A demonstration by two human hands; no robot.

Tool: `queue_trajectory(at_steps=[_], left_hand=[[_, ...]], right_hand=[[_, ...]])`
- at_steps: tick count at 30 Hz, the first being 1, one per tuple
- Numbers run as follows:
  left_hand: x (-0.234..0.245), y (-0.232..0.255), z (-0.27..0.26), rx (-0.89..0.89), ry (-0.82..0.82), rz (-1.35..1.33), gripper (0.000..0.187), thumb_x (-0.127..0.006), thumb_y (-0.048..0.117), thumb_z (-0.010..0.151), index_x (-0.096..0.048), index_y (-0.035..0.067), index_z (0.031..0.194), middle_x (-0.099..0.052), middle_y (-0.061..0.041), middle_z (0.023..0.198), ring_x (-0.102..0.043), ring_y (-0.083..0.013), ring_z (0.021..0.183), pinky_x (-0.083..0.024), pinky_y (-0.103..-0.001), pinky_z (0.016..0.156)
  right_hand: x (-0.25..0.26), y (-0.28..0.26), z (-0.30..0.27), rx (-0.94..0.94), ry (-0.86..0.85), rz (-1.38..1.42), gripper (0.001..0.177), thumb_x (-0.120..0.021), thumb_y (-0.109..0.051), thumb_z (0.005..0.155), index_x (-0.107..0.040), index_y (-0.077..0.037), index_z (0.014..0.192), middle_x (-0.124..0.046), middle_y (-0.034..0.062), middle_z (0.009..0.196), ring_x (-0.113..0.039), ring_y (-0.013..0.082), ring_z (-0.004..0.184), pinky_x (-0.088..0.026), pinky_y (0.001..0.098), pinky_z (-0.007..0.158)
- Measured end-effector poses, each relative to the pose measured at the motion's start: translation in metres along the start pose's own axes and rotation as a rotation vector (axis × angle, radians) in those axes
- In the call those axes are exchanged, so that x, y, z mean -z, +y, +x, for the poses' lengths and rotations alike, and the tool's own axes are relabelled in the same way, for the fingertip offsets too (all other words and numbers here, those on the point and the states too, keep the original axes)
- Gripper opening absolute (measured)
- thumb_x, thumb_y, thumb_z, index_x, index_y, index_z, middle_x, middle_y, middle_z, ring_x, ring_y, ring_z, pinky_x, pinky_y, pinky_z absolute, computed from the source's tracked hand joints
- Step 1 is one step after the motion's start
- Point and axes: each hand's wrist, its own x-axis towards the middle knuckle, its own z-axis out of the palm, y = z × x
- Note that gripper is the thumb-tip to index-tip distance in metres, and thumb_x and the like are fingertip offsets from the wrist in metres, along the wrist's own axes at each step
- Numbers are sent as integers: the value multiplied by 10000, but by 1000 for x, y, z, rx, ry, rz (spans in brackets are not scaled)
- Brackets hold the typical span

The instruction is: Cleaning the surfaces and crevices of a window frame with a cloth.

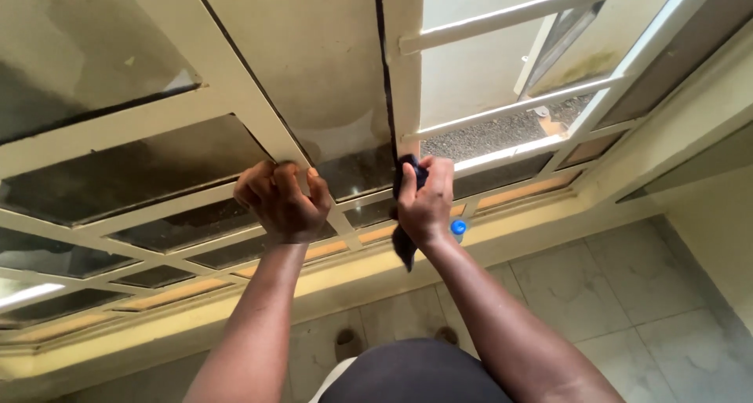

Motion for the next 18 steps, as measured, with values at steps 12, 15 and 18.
queue_trajectory(at_steps=[12, 15, 18], left_hand=[[-4, 6, -1, 45, 27, 53, 198, -674, 246, 934, -524, 122, 976, -507, -160, 1117, -471, -363, 1129, -358, -521, 1008], [-5, 4, -2, 41, 18, 47, 208, -673, 250, 937, -516, 120, 979, -504, -154, 1110, -472, -364, 1125, -361, -526, 1006], [-5, 2, -3, 20, 9, 74, 196, -674, 244, 931, -526, 126, 983, -504, -145, 1096, -478, -354, 1116, -358, -521, 988]], right_hand=[[-2, -11, 15, 34, 61, 52, 265, -641, -160, 1026, -483, 9, 1154, -522, 190, 1124, -565, 357, 1007, -484, 450, 899], [-12, 1, 6, 44, 23, 18, 299, -660, -156, 1016, -466, 25, 1154, -501, 201, 1103, -545, 365, 986, -481, 444, 883], [-15, 9, -17, -180, -96, -8, 330, -660, -173, 974, -479, 30, 1161, -509, 205, 1112, -553, 365, 945, -465, 457, 825]])
